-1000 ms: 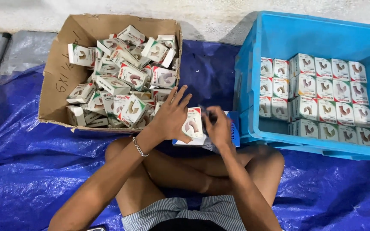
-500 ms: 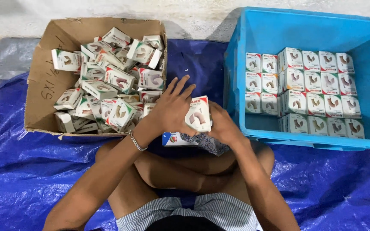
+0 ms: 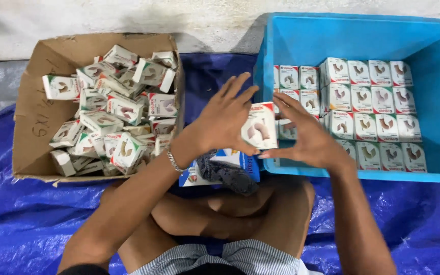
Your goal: The person is sorting small product boxes from a cardboard box into a blue plastic crate, marking each box with a black marker before placement.
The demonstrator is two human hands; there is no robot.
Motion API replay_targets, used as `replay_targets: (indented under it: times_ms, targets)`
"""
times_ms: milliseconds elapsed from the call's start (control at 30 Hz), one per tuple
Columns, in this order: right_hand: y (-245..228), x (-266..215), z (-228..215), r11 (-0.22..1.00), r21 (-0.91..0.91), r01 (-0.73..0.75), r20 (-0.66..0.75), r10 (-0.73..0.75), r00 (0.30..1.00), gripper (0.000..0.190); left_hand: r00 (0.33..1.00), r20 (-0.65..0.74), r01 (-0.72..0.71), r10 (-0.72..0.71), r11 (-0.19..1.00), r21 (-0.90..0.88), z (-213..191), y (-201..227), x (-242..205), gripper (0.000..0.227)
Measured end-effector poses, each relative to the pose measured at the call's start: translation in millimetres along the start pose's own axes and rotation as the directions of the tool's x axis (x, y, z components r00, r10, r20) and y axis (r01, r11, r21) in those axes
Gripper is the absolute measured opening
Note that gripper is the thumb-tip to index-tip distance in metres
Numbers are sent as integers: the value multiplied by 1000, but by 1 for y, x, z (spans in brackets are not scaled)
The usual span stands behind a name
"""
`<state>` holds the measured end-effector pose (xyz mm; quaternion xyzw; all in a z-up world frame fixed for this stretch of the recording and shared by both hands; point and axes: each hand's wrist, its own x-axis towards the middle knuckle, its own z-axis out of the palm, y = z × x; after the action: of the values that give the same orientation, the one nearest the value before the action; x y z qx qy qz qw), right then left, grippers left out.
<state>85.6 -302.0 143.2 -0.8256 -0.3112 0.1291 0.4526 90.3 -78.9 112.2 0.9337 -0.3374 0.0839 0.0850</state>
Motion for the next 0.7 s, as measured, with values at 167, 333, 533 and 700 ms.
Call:
replay_targets:
  times_ms: [167, 333, 533, 700]
  targets:
    - [-5, -7, -51, 966, -205, -155, 47, 168, 985, 113, 997, -43, -61, 59, 996, -64, 21, 17, 50, 96]
    - [17, -2, -81, 917, -319, -240, 112, 288, 951, 103, 994, 64, -83, 90, 991, -107, 52, 34, 99, 89]
    - [104, 8, -82, 841, -413, -350, 242, 471, 848, 92, 948, 316, 0, 45, 990, -140, 125, 48, 135, 76]
    - [173, 6, -56, 805, -533, -261, 457, 534, 711, 89, 772, 635, 18, -12, 1000, -3, 219, 58, 152, 83]
